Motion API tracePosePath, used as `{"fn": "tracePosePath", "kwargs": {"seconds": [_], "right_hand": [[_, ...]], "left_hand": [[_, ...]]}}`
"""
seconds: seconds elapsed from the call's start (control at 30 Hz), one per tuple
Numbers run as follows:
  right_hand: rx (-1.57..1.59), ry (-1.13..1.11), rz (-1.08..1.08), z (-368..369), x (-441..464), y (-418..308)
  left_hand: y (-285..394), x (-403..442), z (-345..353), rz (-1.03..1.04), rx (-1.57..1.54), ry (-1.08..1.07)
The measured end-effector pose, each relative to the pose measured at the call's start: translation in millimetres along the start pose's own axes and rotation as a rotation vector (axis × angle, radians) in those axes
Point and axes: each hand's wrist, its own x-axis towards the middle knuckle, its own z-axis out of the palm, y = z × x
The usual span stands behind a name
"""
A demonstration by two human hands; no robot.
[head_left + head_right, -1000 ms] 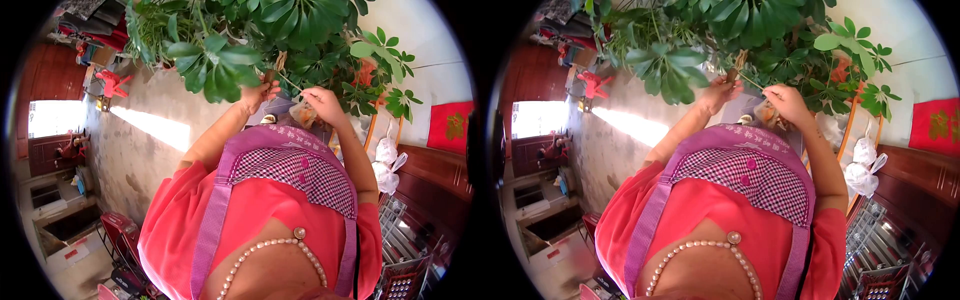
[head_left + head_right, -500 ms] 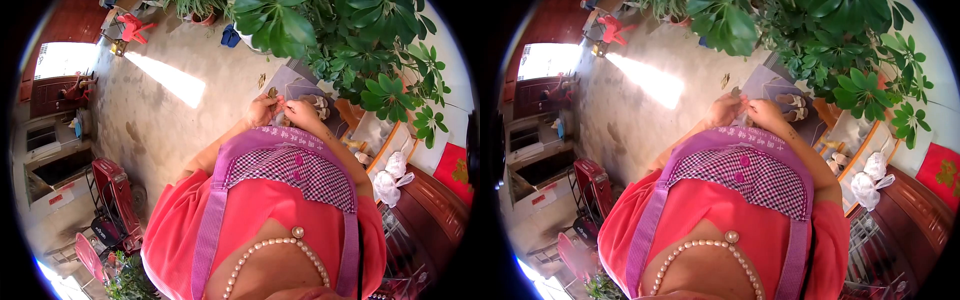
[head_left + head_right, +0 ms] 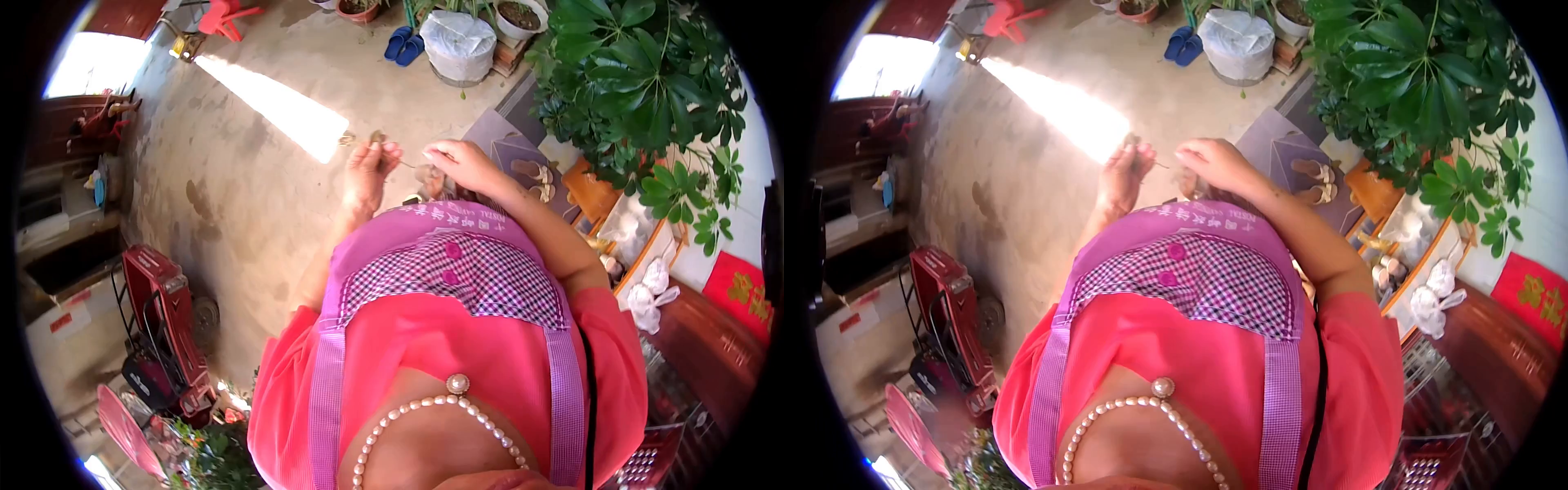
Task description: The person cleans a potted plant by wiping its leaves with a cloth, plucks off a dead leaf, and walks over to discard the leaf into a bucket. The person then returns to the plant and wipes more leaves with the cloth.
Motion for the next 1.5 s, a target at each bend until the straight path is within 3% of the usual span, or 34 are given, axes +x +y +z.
{"fn": "tracePosePath", "kwargs": {"seconds": [0.03, 0.13, 0.23, 0.3, 0.4, 0.57, 0.67, 0.7, 0.77, 0.8, 0.83, 0.9, 0.93, 1.07, 1.17, 1.37, 1.5], "right_hand": [[0.058, -0.015, 0.067, 12.2, 10.2, -14.5], [0.377, -0.003, 0.003, 59.9, 50.3, -2.9], [0.511, -0.14, 0.023, 101.8, 80.4, -3.6], [0.388, -0.22, -0.004, 115.1, 97.4, -16.3], [0.468, -0.265, -0.033, 140.2, 137.9, -21.5], [0.61, -0.156, -0.068, 187.1, 240.7, 0.5], [0.469, -0.004, -0.201, 201.1, 308.6, 6.7], [0.402, 0.055, -0.198, 209.3, 320.6, 9.4], [0.553, -0.11, 0.028, 206.5, 319.7, 4.0], [0.616, -0.179, 0.149, 205.4, 318.6, 0.7], [0.539, -0.203, 0.123, 199.8, 320.7, 2.1], [0.466, 0.01, 0.002, 193.9, 316.3, 4.4], [0.669, 0.036, 0.097, 190.6, 318.4, 8.4], [0.848, 0.215, 0.094, 178.5, 315.5, 49.7], [0.802, 0.364, 0.227, 151.9, 298.5, 46.9], [0.916, 0.517, 0.271, 116.7, 307.6, 68.8], [0.682, 0.504, 0.481, 73.7, 307.0, 83.5]], "left_hand": [[10.7, 0.9, -20.9, 0.019, 0.004, 0.057], [29.5, 1.1, -65.0, 0.07, 0.021, 0.185], [45.7, -0.4, -91.8, 0.089, 0.072, 0.225], [53.5, 2.2, -107.7, 0.1, 0.053, 0.256], [71.1, 16.7, -137.5, 0.138, 0.076, 0.302], [105.1, 75.7, -201.9, 0.21, 0.157, 0.319], [129.1, 148.2, -234.4, 0.24, 0.191, 0.326], [138.6, 166.1, -235.3, 0.226, 0.218, 0.322], [144.5, 159.6, -243.0, 0.163, 0.25, 0.336], [144.5, 168.4, -233.2, 0.154, 0.242, 0.302], [149.7, 178.8, -222.5, 0.163, 0.233, 0.259], [147.8, 197.2, -213.2, 0.07, 0.212, 0.208], [147.3, 208.7, -203.0, 0.035, 0.236, 0.177], [147.5, 247.1, -151.6, -0.066, 0.459, 0.034], [146.7, 274.9, -124.2, -0.074, 0.435, -0.165], [130.6, 328.4, -82.2, -0.156, 0.453, -0.339], [100.1, 374.1, -54.1, -0.162, 0.449, -0.351]]}}
